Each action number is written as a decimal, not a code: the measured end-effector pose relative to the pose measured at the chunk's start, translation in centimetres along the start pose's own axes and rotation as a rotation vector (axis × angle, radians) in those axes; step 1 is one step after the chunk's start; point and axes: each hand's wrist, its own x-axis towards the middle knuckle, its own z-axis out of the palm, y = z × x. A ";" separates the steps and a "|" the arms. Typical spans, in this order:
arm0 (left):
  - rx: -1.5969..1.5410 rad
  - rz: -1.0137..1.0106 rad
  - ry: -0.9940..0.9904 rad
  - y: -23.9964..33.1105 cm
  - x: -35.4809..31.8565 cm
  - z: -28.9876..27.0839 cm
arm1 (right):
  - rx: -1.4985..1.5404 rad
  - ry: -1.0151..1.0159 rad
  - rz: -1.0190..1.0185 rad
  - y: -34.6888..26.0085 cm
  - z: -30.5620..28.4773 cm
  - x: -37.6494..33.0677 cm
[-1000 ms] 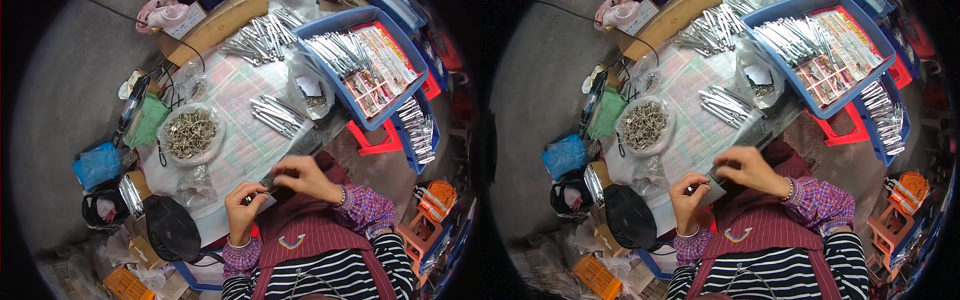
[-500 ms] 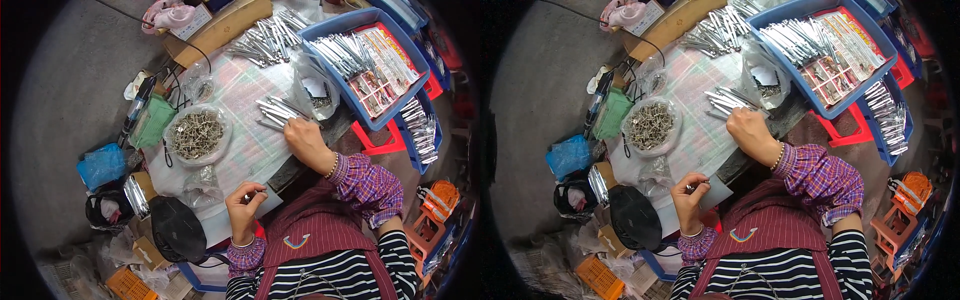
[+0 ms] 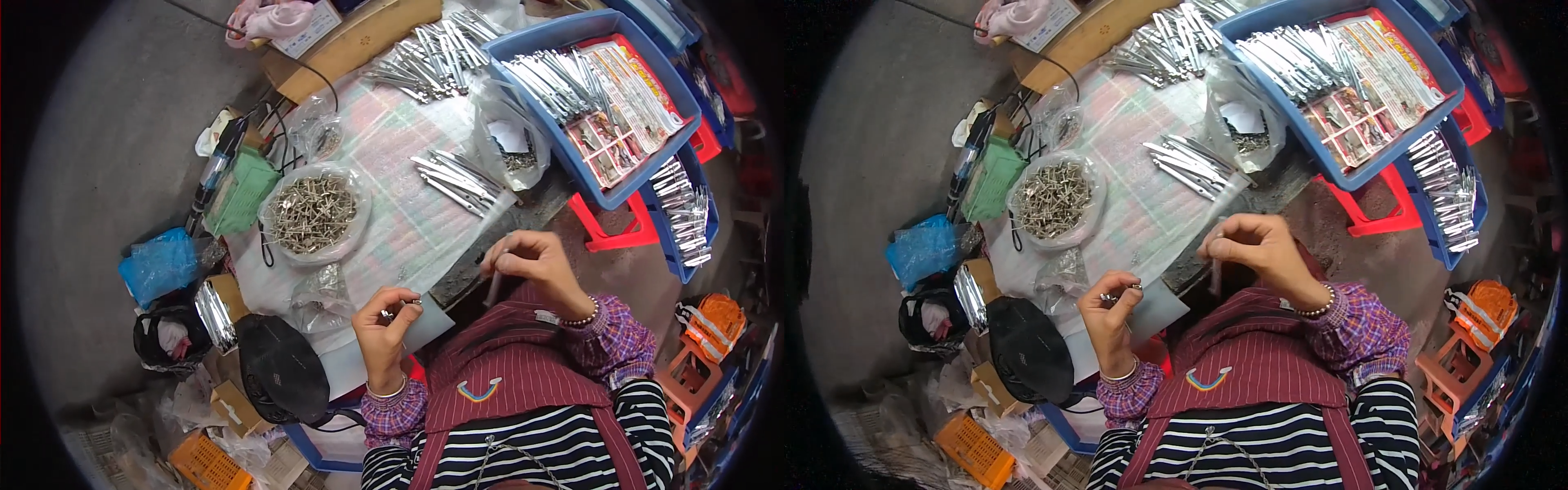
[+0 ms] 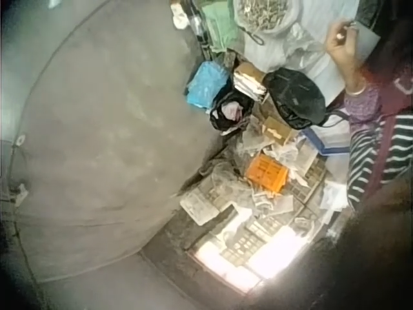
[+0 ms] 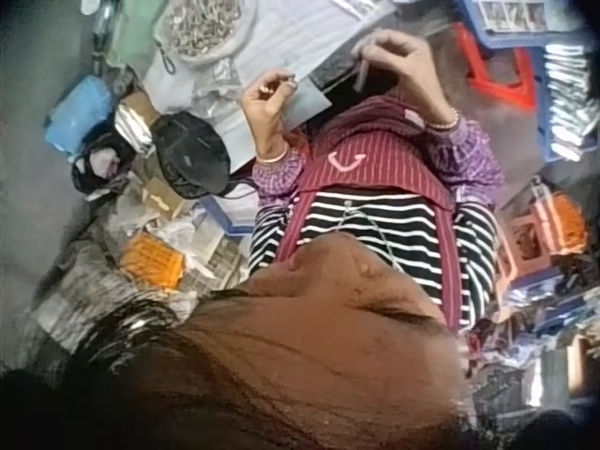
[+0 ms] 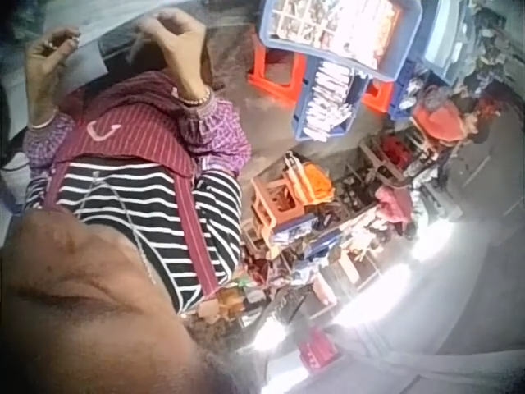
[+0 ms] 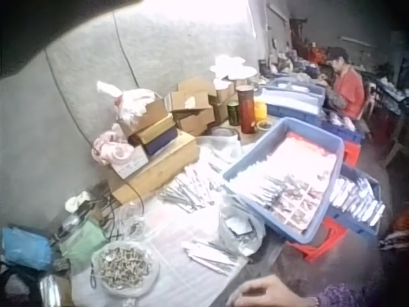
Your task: Assembling small metal hardware components by hand at a workbench.
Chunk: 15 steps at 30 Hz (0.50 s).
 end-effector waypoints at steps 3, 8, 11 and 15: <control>0.030 -0.002 -0.040 0.3 -0.2 0.8 | 0.523 -0.101 0.408 1.7 0.7 -1.1; 0.075 0.004 -0.061 -0.1 -0.7 2.2 | 0.696 -0.134 0.512 4.0 1.7 -2.7; 0.096 0.069 -0.063 -0.7 -1.1 2.7 | 0.745 -0.108 0.548 3.9 2.2 -3.1; 0.080 0.059 -0.065 -0.9 -1.6 3.5 | 0.704 -0.058 0.643 3.3 2.8 -3.2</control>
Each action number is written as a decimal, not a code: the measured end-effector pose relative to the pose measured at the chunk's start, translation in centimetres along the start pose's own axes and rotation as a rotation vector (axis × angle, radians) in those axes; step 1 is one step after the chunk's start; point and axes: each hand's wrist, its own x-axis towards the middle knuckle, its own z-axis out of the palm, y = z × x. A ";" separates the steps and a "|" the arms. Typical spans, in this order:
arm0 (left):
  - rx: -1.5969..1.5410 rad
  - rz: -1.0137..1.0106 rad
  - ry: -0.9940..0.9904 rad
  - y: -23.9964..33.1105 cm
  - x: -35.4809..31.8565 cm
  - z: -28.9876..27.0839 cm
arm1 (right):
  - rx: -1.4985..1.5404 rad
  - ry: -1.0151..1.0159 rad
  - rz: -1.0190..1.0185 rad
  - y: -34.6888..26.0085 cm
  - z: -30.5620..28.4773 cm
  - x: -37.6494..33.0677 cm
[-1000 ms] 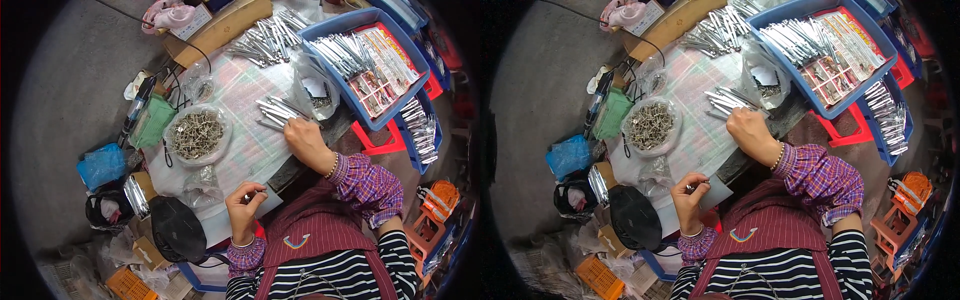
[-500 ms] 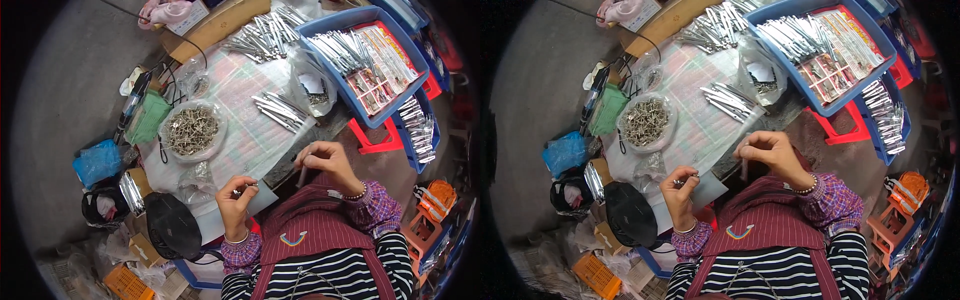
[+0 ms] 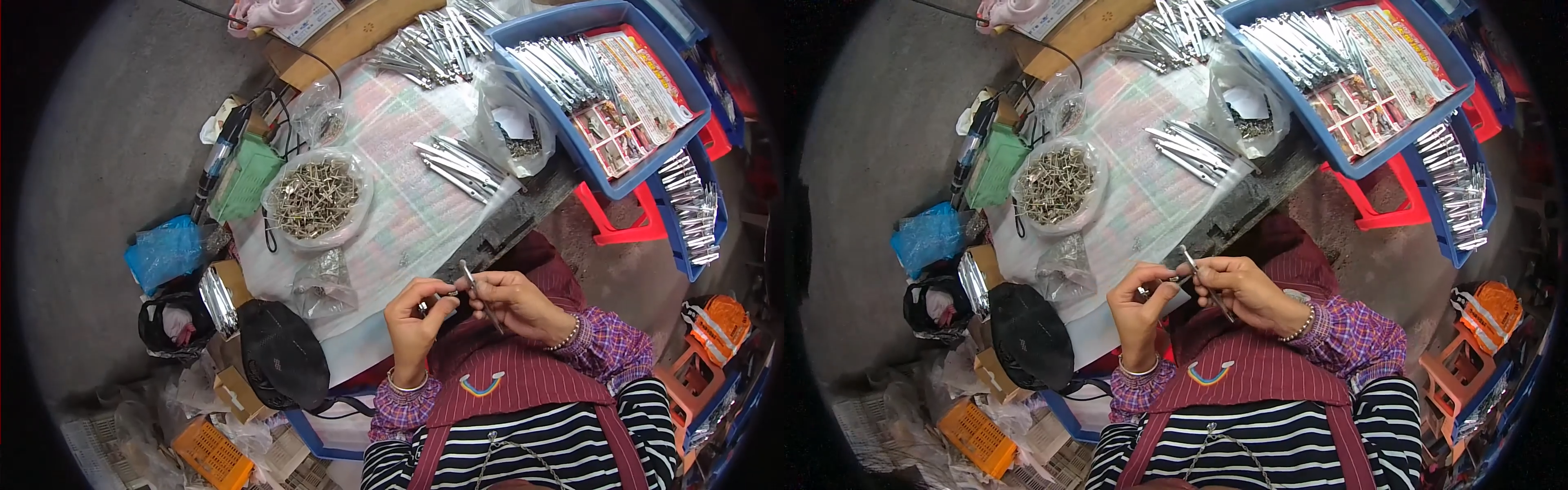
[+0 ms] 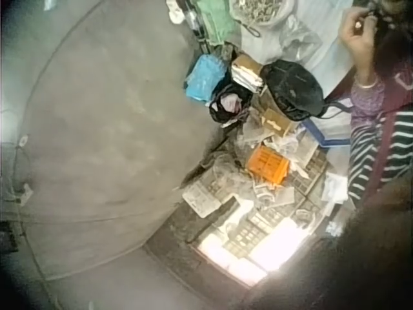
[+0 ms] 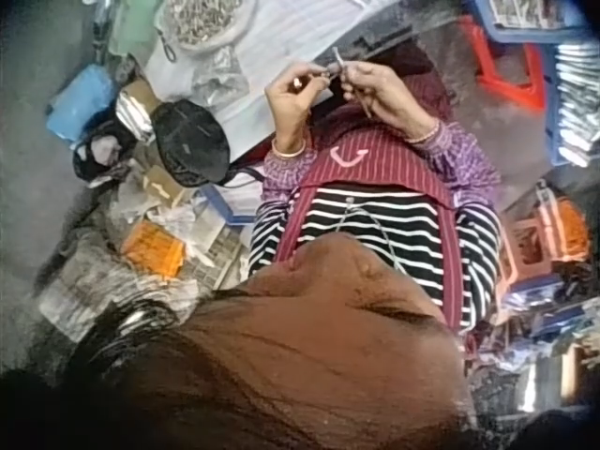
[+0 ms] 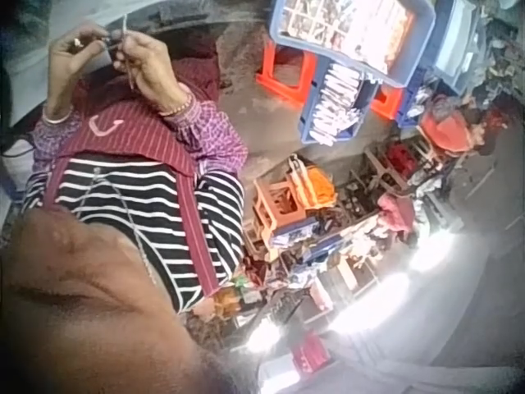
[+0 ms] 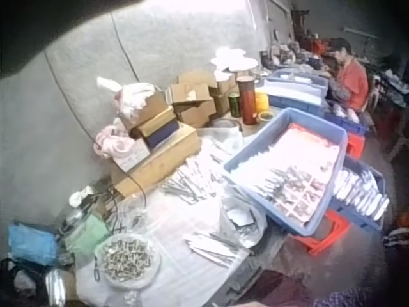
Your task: Assembling small metal hardware components by hand at a workbench.
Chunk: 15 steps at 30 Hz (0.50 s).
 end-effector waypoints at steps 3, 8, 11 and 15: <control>-0.016 0.004 -0.010 -0.1 -0.2 0.2 | 0.053 0.006 0.029 0.7 -0.1 0.1; 0.005 0.009 -0.032 -0.6 -0.2 0.2 | 0.085 -0.036 0.051 0.8 -0.5 0.1; -0.057 -0.018 -0.031 -0.9 -0.2 0.2 | 0.095 -0.033 0.050 0.9 -0.6 0.3; -0.023 -0.009 -0.033 -0.7 -0.1 0.1 | 0.114 -0.027 0.048 1.1 -0.7 0.5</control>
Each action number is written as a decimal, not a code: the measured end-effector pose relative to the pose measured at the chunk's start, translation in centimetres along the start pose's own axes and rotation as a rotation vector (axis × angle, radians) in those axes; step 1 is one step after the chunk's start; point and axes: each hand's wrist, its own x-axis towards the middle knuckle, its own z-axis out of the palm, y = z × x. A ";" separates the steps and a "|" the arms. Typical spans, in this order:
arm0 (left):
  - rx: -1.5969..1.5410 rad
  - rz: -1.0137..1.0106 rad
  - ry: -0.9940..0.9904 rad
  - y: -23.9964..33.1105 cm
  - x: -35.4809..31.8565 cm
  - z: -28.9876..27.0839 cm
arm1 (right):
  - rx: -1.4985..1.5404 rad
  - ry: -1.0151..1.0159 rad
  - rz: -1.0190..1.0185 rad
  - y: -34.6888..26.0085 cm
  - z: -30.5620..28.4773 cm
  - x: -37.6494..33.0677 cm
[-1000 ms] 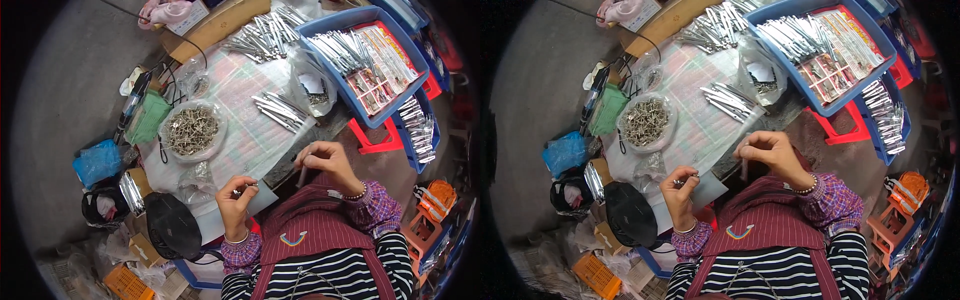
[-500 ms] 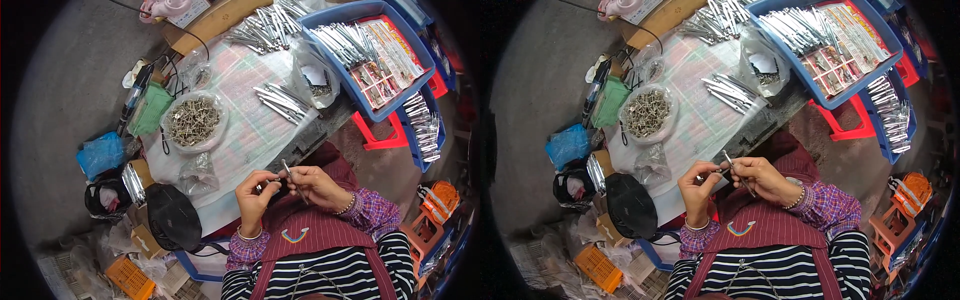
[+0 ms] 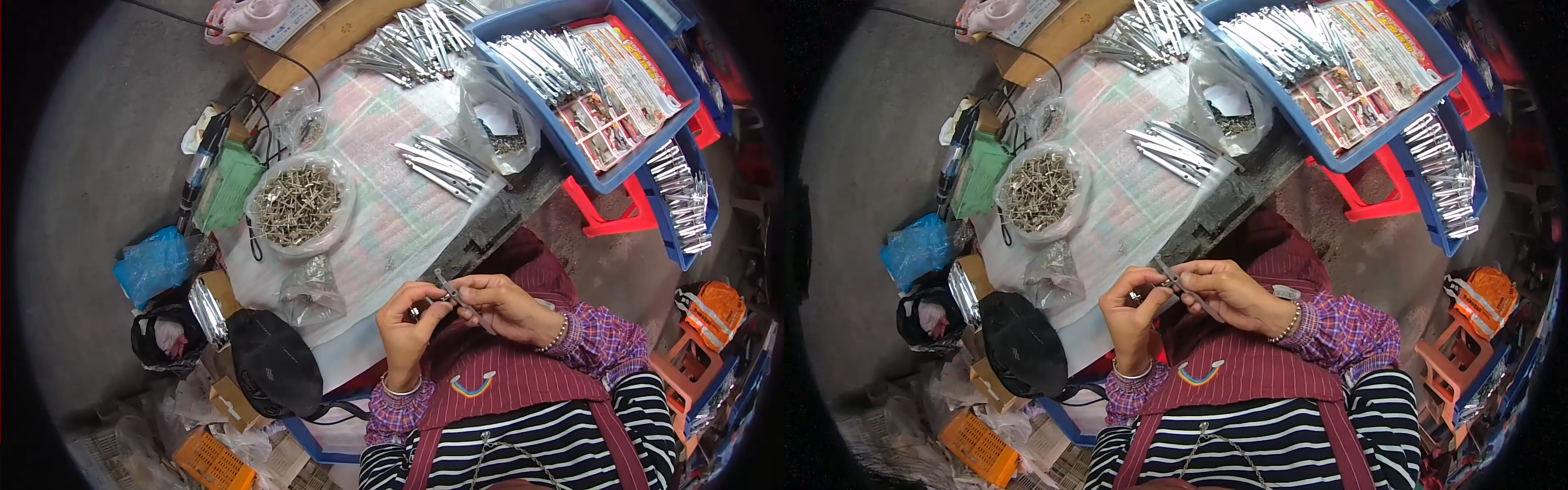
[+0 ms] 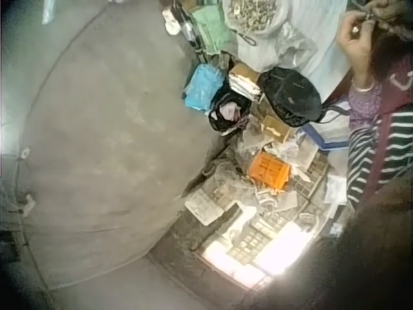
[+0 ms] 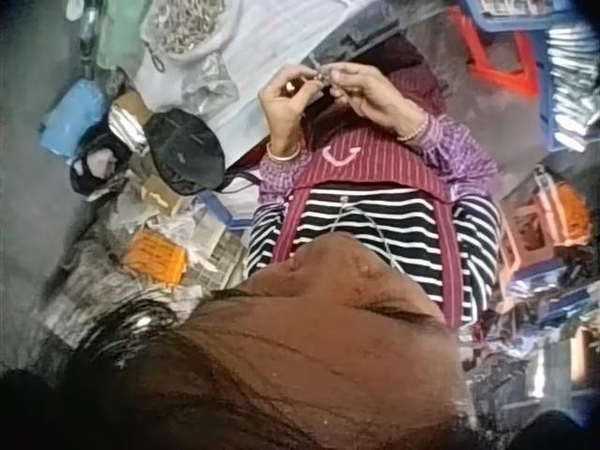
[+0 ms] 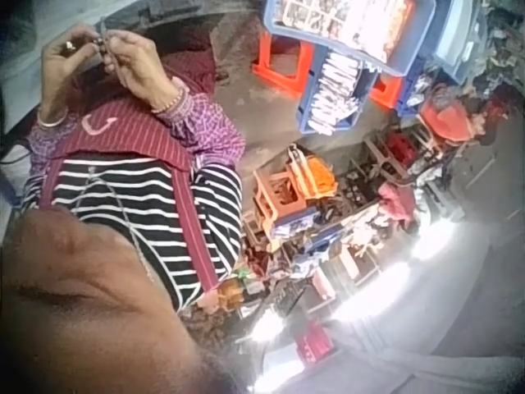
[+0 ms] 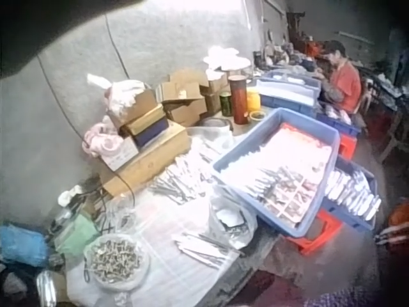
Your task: Assembling small metal hardware components by hand at a workbench.
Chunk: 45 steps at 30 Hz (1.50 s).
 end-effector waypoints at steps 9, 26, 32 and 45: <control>0.011 -0.027 -0.032 -0.1 0.4 0.3 | -0.011 0.007 0.013 -0.6 0.0 -0.1; -0.035 -0.075 -0.083 -0.1 0.3 -0.3 | -0.054 -0.009 0.108 -0.9 -0.5 -0.3; -0.062 -0.022 -0.151 0.0 0.3 -0.4 | -0.087 -0.051 0.139 -0.8 -0.9 -0.4; -0.257 -0.258 -0.179 -0.2 0.2 -0.9 | -0.158 -0.090 0.177 -1.0 -0.7 -0.4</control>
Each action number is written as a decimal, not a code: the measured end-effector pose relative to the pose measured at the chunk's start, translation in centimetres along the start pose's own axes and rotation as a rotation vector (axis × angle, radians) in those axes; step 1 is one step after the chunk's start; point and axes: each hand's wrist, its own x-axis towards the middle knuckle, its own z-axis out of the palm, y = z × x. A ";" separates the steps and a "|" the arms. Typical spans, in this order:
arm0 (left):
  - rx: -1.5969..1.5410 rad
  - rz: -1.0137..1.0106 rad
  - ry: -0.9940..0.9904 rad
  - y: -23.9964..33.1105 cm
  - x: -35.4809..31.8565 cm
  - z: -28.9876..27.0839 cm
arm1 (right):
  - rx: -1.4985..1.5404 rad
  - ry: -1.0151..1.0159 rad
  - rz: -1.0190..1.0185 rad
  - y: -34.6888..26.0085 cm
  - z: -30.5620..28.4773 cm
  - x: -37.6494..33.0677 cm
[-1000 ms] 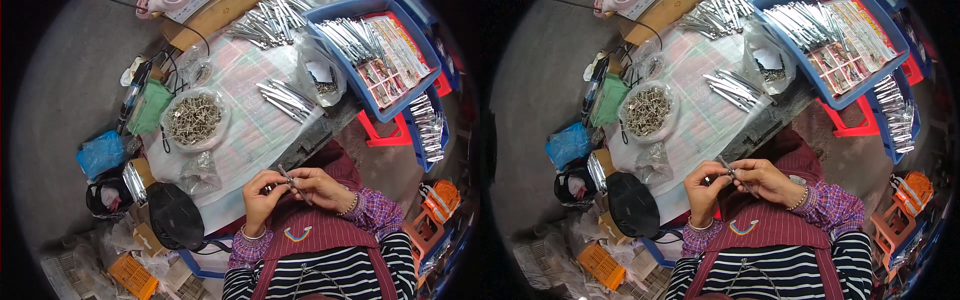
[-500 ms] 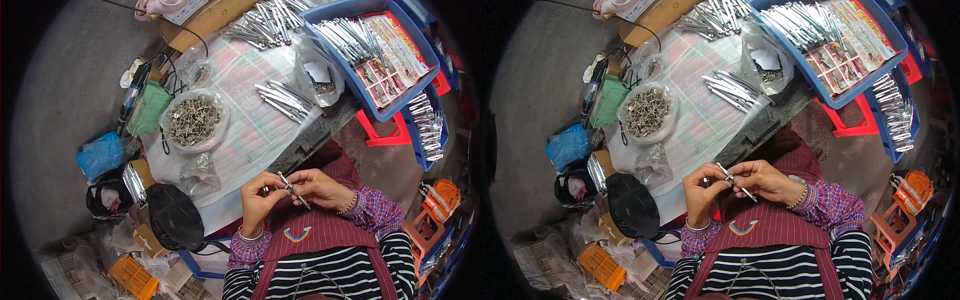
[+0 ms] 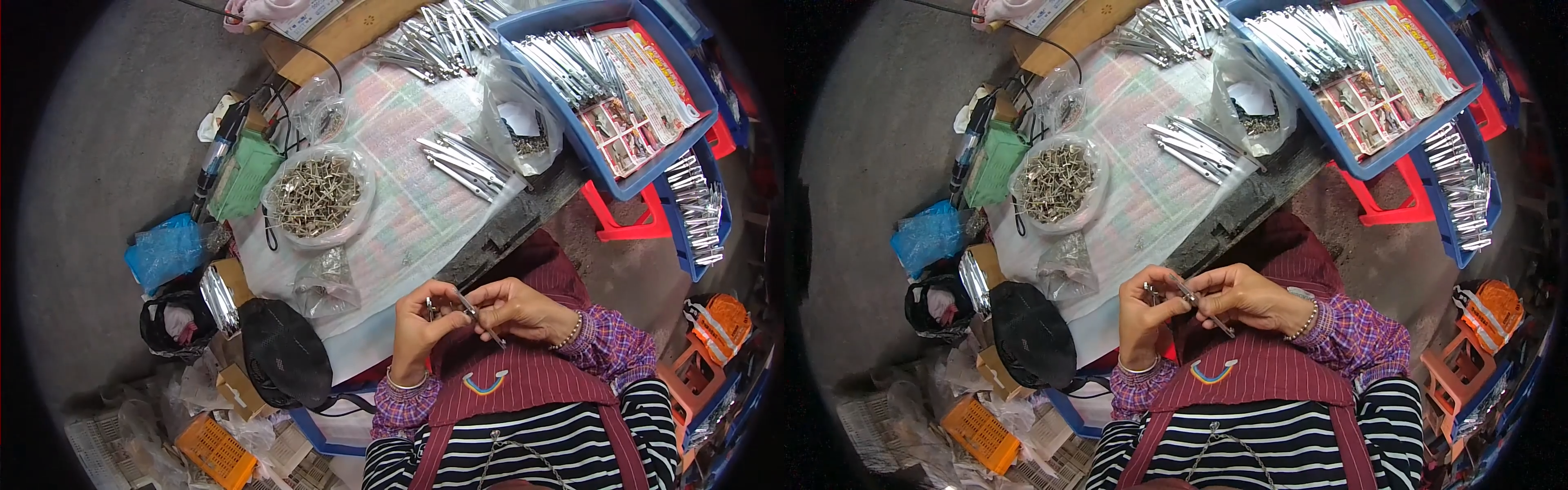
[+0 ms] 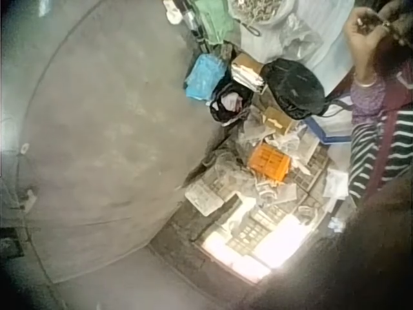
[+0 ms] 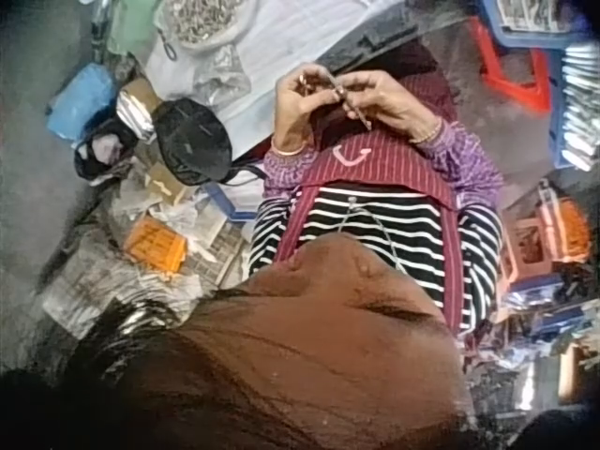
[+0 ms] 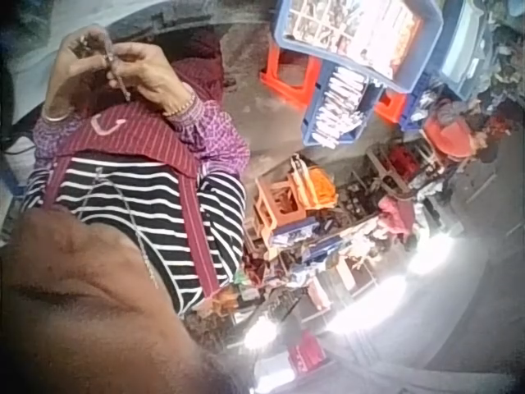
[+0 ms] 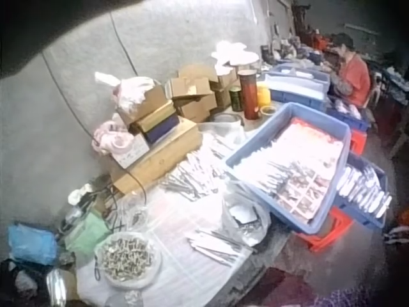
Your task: Assembling small metal hardware components by hand at a workbench.
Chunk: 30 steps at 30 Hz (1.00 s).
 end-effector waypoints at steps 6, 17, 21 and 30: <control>0.024 0.027 -0.023 -0.2 -0.2 -0.1 | 0.020 -0.046 -0.010 0.3 -0.4 0.2; 0.039 0.083 0.058 0.1 -0.6 0.3 | 0.150 -0.085 0.021 0.8 -1.2 0.9; -0.023 0.090 0.131 0.9 -0.9 0.4 | 0.194 -0.101 -0.024 0.8 -1.2 1.0; -0.019 0.398 0.081 0.5 -0.3 2.4 | 0.184 -0.080 -0.080 1.1 -0.5 0.9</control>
